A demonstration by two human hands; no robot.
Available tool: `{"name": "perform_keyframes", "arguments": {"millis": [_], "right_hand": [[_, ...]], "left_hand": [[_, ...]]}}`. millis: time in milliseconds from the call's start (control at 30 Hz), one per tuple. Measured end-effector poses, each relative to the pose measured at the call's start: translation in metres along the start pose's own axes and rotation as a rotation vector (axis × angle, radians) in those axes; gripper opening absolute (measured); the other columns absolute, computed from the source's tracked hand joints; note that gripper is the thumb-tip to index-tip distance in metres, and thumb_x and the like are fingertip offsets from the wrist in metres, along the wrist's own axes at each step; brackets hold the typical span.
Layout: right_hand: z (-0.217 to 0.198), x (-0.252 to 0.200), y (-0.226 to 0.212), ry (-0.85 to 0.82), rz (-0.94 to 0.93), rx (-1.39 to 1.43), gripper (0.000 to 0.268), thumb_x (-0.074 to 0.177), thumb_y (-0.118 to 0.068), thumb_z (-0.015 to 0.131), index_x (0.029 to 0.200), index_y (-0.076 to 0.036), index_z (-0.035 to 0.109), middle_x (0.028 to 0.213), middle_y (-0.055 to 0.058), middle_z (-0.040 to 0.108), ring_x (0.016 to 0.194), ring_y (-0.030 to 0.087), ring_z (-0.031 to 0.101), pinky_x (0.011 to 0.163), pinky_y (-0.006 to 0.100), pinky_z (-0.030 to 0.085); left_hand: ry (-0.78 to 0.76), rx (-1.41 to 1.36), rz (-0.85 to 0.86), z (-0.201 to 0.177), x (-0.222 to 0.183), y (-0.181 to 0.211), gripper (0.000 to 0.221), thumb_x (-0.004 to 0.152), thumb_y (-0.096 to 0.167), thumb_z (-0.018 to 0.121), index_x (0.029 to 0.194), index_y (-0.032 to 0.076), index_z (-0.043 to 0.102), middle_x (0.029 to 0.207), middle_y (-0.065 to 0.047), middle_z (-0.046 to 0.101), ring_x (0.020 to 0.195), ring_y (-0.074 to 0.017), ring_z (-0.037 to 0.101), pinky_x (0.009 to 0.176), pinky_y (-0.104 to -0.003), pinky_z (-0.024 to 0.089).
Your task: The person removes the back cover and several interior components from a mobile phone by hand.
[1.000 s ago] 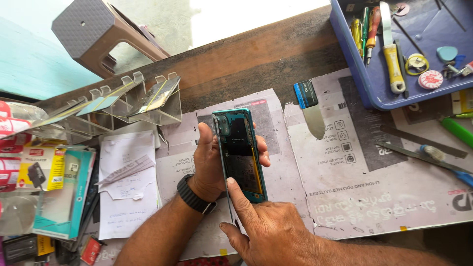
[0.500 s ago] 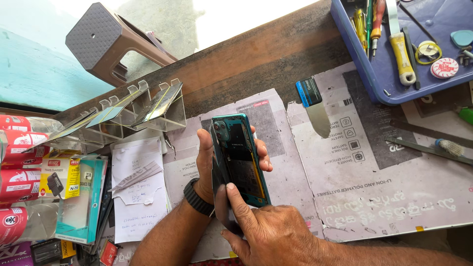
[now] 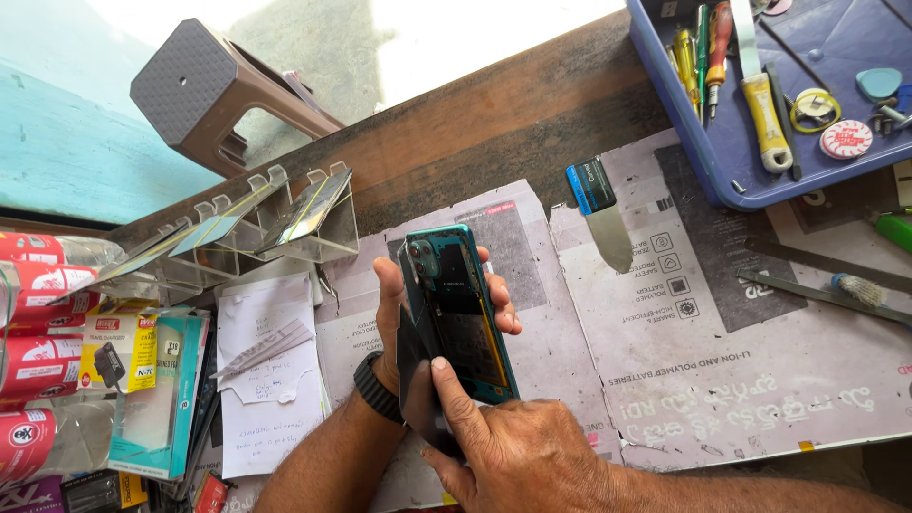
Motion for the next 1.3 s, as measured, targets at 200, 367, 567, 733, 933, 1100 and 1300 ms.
{"name": "perform_keyframes", "arguments": {"millis": [200,367,567,733,933,1100,1300], "right_hand": [[0.004,0.0,0.004,-0.044,0.01,-0.012,0.09,0.085,-0.027,0.082,0.147,0.017,0.033,0.066,0.016,0.07,0.054,0.028,0.072,0.044,0.042,0.057],[0.005,-0.001,0.004,-0.043,-0.002,-0.022,0.09,0.089,-0.029,0.081,0.148,0.017,0.032,0.064,0.015,0.069,0.053,0.028,0.071,0.044,0.043,0.057],[-0.007,-0.01,0.013,0.129,0.001,-0.085,0.072,0.088,-0.028,0.079,0.14,0.01,0.049,0.063,0.015,0.069,0.052,0.03,0.07,0.048,0.045,0.056],[-0.034,-0.013,0.03,0.133,0.344,-0.078,0.028,0.091,-0.035,0.075,0.1,-0.012,0.061,0.067,0.011,0.071,0.06,0.028,0.072,0.058,0.043,0.058],[-0.079,0.007,0.039,0.182,0.486,0.312,0.037,0.09,-0.023,0.067,0.124,-0.01,0.059,0.075,0.009,0.078,0.065,0.016,0.078,0.058,0.033,0.063],[-0.081,0.011,0.064,0.246,0.526,0.52,0.035,0.1,-0.026,0.055,0.128,-0.009,0.068,0.088,0.007,0.08,0.076,0.01,0.07,0.067,0.027,0.06],[-0.081,0.012,0.09,0.283,0.437,0.728,0.03,0.102,-0.02,0.058,0.121,0.0,0.068,0.102,0.008,0.077,0.092,0.011,0.07,0.08,0.028,0.06]], "left_hand": [[0.03,0.025,0.003,0.002,0.0,-0.001,0.099,0.093,0.081,0.044,0.148,-0.001,0.045,0.126,-0.03,0.063,0.117,-0.0421,0.067,0.104,-0.056,0.057],[0.035,0.05,0.014,0.003,0.002,-0.002,0.097,0.092,0.081,0.044,0.146,0.0,0.047,0.123,-0.029,0.064,0.114,-0.0409,0.068,0.101,-0.055,0.058],[0.091,0.126,0.001,0.01,0.001,-0.003,0.1,0.092,0.083,0.044,0.146,0.0,0.049,0.123,-0.027,0.065,0.114,-0.0389,0.068,0.099,-0.054,0.059],[0.155,0.239,-0.06,0.005,-0.003,-0.003,0.096,0.09,0.081,0.044,0.14,0.0,0.055,0.126,-0.022,0.067,0.115,-0.0331,0.068,0.099,-0.048,0.059],[0.117,0.242,-0.062,-0.019,-0.011,-0.01,0.086,0.103,0.073,0.041,0.138,-0.004,0.06,0.131,-0.021,0.067,0.121,-0.0291,0.067,0.104,-0.043,0.058],[0.231,0.311,-0.134,-0.01,-0.009,-0.013,0.081,0.1,0.067,0.039,0.141,-0.001,0.053,0.133,-0.02,0.065,0.12,-0.0255,0.067,0.1,-0.041,0.059],[0.258,0.28,-0.142,-0.004,-0.008,-0.013,0.067,0.11,0.051,0.032,0.146,-0.003,0.05,0.131,-0.021,0.065,0.115,-0.0254,0.068,0.097,-0.04,0.06]]}}
Point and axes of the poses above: each hand's wrist, its own x-axis towards the middle knuckle, its own z-axis out of the palm, y = z × x, the point moved 2 cm from there along x, towards the middle knuckle
